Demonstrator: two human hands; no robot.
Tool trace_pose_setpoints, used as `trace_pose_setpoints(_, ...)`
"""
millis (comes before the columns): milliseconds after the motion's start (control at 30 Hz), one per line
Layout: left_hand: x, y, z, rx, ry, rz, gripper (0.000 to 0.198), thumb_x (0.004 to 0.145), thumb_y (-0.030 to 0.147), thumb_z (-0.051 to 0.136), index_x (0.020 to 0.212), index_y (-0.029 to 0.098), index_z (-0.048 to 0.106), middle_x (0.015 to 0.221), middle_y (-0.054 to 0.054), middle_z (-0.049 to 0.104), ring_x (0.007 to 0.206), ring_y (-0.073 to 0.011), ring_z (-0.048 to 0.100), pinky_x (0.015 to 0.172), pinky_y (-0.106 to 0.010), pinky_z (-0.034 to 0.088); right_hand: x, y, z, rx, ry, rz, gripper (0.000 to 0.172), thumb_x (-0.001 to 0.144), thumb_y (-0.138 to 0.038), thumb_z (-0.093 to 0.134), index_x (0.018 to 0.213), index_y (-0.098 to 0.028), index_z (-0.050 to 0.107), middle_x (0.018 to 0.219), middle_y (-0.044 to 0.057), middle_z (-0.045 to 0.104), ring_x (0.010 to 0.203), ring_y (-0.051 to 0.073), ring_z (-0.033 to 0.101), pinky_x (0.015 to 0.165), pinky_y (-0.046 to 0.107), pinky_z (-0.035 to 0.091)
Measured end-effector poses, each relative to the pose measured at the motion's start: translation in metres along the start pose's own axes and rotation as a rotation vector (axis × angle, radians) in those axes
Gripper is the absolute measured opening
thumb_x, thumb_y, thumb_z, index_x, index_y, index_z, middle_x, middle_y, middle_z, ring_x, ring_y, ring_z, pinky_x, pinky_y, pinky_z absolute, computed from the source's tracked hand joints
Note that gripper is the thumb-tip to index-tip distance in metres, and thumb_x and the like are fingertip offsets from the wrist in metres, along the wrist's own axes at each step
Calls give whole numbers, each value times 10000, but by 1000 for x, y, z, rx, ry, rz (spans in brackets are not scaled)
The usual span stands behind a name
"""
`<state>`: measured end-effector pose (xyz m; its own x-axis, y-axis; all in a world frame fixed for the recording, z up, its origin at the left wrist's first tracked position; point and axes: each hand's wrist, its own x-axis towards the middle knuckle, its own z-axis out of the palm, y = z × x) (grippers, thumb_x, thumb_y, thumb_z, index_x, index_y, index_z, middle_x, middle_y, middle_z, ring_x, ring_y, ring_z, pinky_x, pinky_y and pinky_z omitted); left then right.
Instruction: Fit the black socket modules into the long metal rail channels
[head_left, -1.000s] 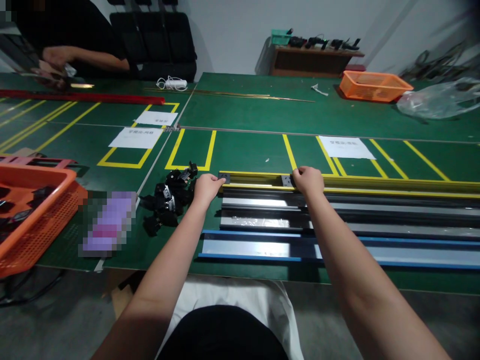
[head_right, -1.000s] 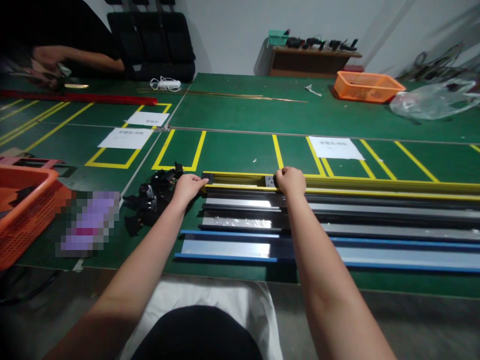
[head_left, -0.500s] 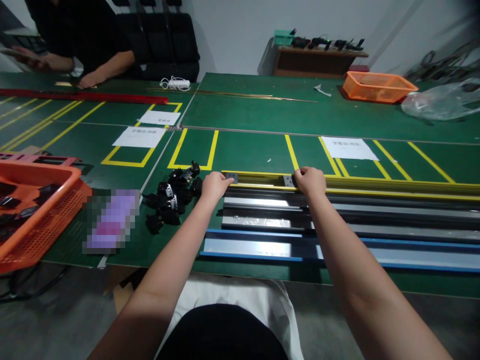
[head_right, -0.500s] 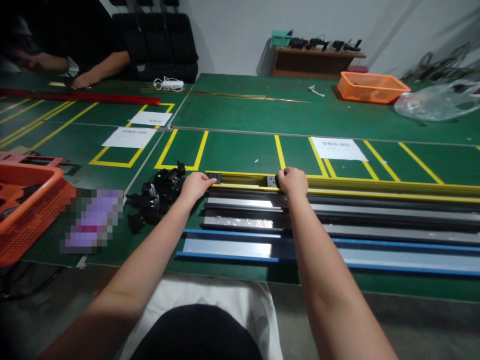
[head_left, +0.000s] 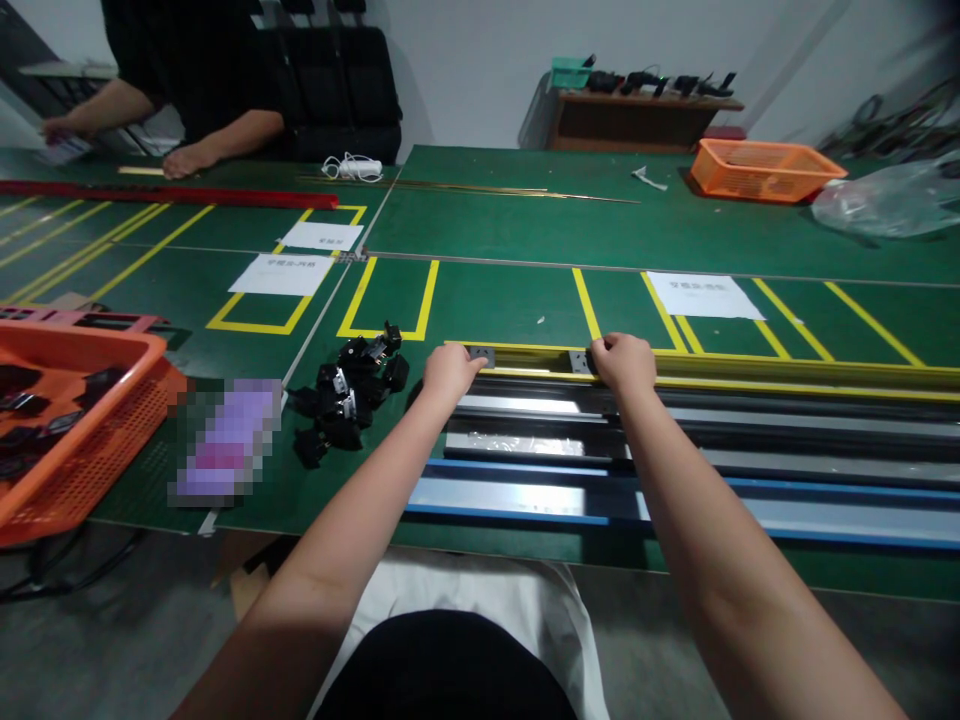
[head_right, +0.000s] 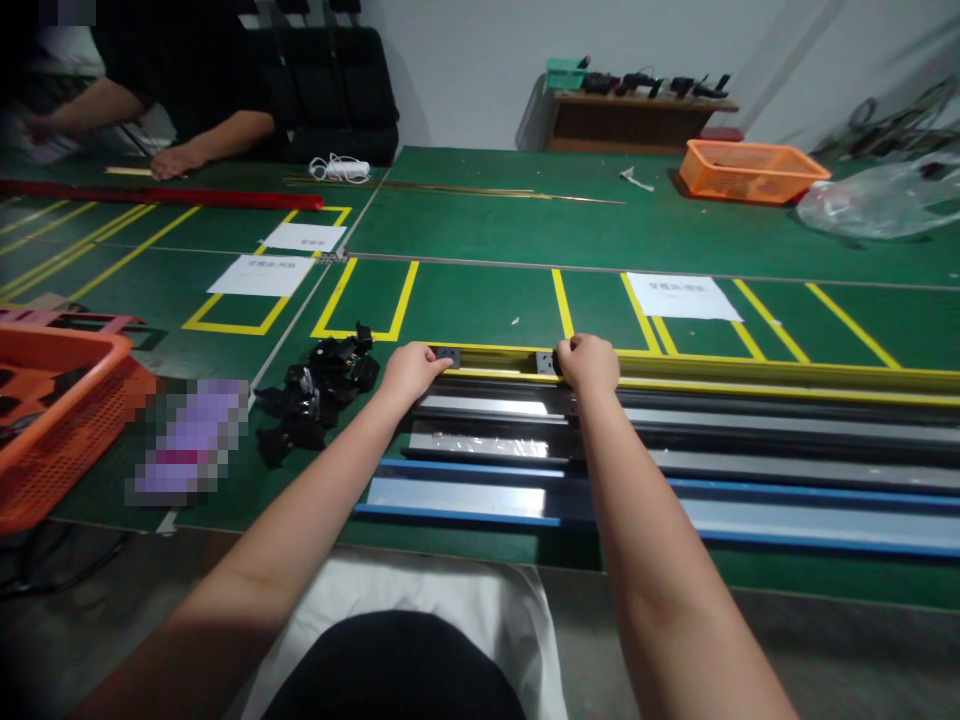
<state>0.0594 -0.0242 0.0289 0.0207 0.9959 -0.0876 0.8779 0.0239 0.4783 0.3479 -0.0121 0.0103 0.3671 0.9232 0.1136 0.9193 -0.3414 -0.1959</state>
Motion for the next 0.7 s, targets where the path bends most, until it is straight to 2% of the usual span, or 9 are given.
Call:
trace_pose_setpoints(133, -1, 17, 3, 25, -12, 14, 338, 819, 473, 651, 775, 147, 729, 869, -194, 723, 873, -314, 682, 778, -376, 482, 0, 0, 0, 2, 4, -7, 423, 855, -391, 411, 889, -161, 764, 874, 185, 721, 791, 280, 636, 640, 321, 416)
trace_pose_setpoints(367, 3, 22, 0, 40, -49, -3, 337, 807, 466, 672, 815, 134, 730, 865, -200, 721, 901, -324, 682, 781, -379, 486, -1, 0, -1, 2, 5, -4, 435, 863, -403, 411, 901, -157, 768, 882, 186, 724, 797, 275, 637, 663, 318, 429)
trace_pose_setpoints(700, 3, 61, 19, -55, -122, 11, 353, 777, 482, 699, 820, 132, 725, 876, -198, 722, 907, -338, 685, 762, -387, 489, -1, 1, 0, 17, 12, -12, 401, 849, -387, 425, 883, -167, 758, 856, 182, 719, 796, 286, 640, 630, 317, 414)
